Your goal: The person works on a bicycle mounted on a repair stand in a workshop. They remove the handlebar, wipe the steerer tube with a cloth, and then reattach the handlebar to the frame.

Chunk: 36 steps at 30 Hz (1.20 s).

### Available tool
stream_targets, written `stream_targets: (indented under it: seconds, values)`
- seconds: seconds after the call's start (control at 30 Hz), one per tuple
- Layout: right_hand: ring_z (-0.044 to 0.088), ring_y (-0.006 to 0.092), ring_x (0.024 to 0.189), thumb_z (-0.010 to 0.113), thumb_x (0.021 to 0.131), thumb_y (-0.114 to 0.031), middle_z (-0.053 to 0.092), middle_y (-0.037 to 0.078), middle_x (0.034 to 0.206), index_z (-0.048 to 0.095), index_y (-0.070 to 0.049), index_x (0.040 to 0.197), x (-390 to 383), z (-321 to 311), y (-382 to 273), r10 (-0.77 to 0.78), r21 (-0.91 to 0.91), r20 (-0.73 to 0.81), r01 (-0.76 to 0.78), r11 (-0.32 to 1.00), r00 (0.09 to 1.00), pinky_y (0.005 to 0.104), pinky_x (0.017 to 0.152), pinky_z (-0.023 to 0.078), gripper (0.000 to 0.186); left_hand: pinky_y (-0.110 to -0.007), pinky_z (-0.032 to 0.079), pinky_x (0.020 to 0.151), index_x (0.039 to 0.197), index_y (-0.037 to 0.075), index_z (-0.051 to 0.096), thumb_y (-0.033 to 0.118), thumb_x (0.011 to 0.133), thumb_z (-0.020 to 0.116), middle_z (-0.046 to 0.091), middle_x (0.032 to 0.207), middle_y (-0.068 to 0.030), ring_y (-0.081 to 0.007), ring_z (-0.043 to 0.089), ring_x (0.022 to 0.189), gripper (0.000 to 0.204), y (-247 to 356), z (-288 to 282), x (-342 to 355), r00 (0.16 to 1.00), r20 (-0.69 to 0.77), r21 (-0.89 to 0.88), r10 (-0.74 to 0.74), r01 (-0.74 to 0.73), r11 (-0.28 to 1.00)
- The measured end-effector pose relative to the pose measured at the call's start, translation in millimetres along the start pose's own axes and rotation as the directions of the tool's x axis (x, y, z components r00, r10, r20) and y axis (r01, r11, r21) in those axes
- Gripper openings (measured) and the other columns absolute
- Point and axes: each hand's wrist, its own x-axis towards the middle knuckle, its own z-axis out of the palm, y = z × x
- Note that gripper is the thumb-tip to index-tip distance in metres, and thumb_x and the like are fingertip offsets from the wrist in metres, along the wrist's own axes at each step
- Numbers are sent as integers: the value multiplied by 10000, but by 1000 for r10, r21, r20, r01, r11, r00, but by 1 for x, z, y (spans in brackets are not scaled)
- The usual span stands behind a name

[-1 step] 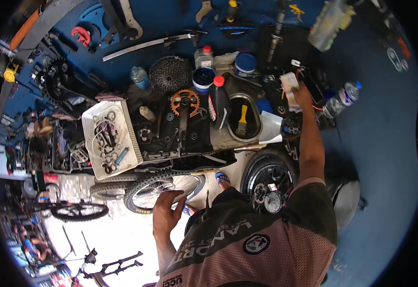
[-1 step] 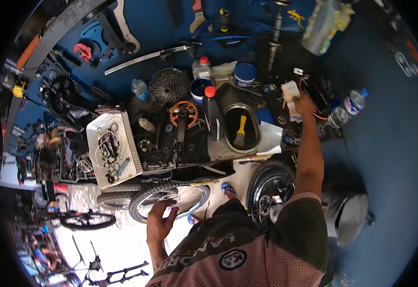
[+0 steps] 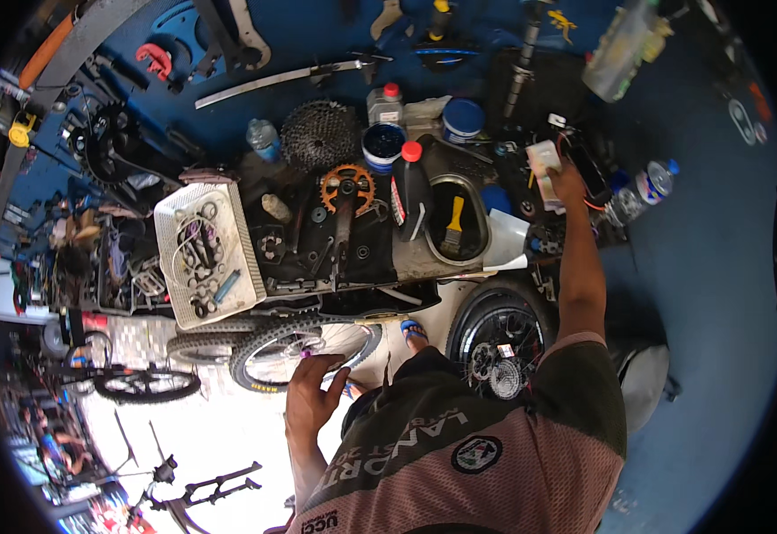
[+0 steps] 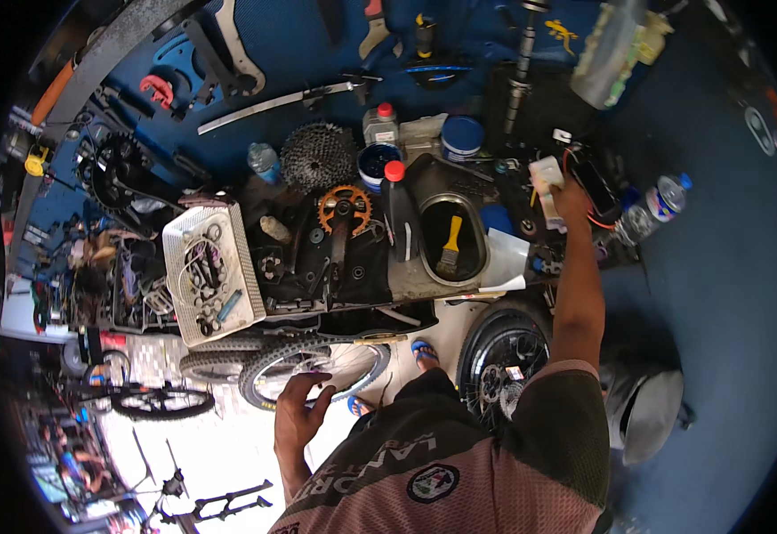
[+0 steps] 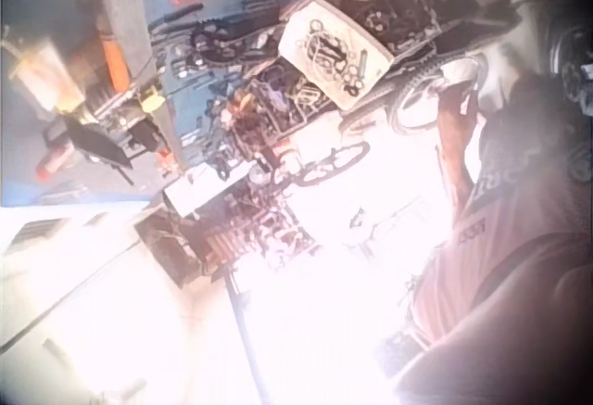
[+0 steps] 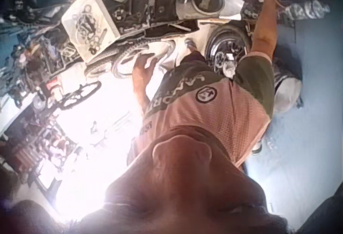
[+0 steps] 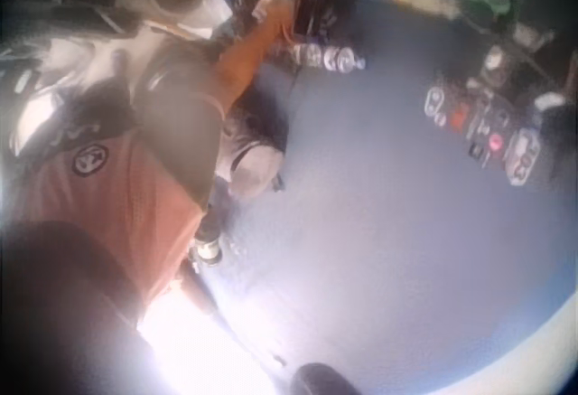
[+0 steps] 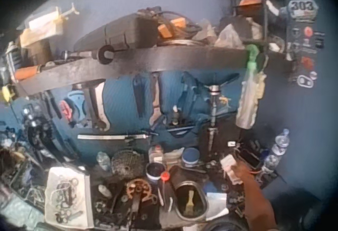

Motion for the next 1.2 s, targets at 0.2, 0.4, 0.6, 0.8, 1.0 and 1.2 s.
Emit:
stream_targets:
  seconds: [0.2,0.4,0.6,0.8,1.0,1.2]
  values:
    - [651,401,1188,813,858,-291,668,184,1253,589,-127,1342,-18,-1,-70,-75,-299,-133,32,954,988,516,988,535,557,-436,571,862,1080,9,741,88,904,782,759,1045,-174,-378,721,998,197,6,13,-19,979,-55,140,-196,202,969]
    - [639,393,1211,855,809,-415,653,194,1269,438,-135,1550,-33,6,-75,-134,-278,-143,90,956,981,520,992,518,895,-446,568,837,1094,4,743,138,913,780,747,1035,-179,-386,712,977,229,11,-9,-33,966,-157,133,-206,228,965]
    - [684,403,1163,717,933,-473,689,229,1276,593,-79,1412,9,-14,-50,-157,-291,-264,77,954,952,516,957,554,632,-446,568,818,1087,6,735,178,923,768,741,1023,-168,-377,710,942,240,-40,-13,-113,948,-207,46,-242,257,965]
    - [694,365,1089,734,946,-329,738,188,1131,657,-36,1313,-118,-77,-249,-314,22,-600,408,913,735,497,965,518,476,-446,572,861,1086,56,763,211,927,770,767,1048,-142,-362,717,988,222,-78,-32,-257,833,-325,15,-447,477,879]
    - [666,356,1043,732,945,-210,724,146,1087,713,-81,1168,-313,-55,-464,-624,263,-453,764,589,637,465,963,496,258,-448,579,820,1064,67,765,202,900,800,768,1029,-144,-358,729,943,216,-121,-85,-374,773,-393,62,-498,562,825]
    - [665,356,887,734,886,-101,722,114,899,736,-78,1040,-426,-27,-597,-822,434,-364,860,267,439,466,797,522,156,-440,568,858,1044,32,744,150,900,799,765,1040,-160,-373,717,999,194,-120,-135,-420,675,-487,69,-555,663,746]
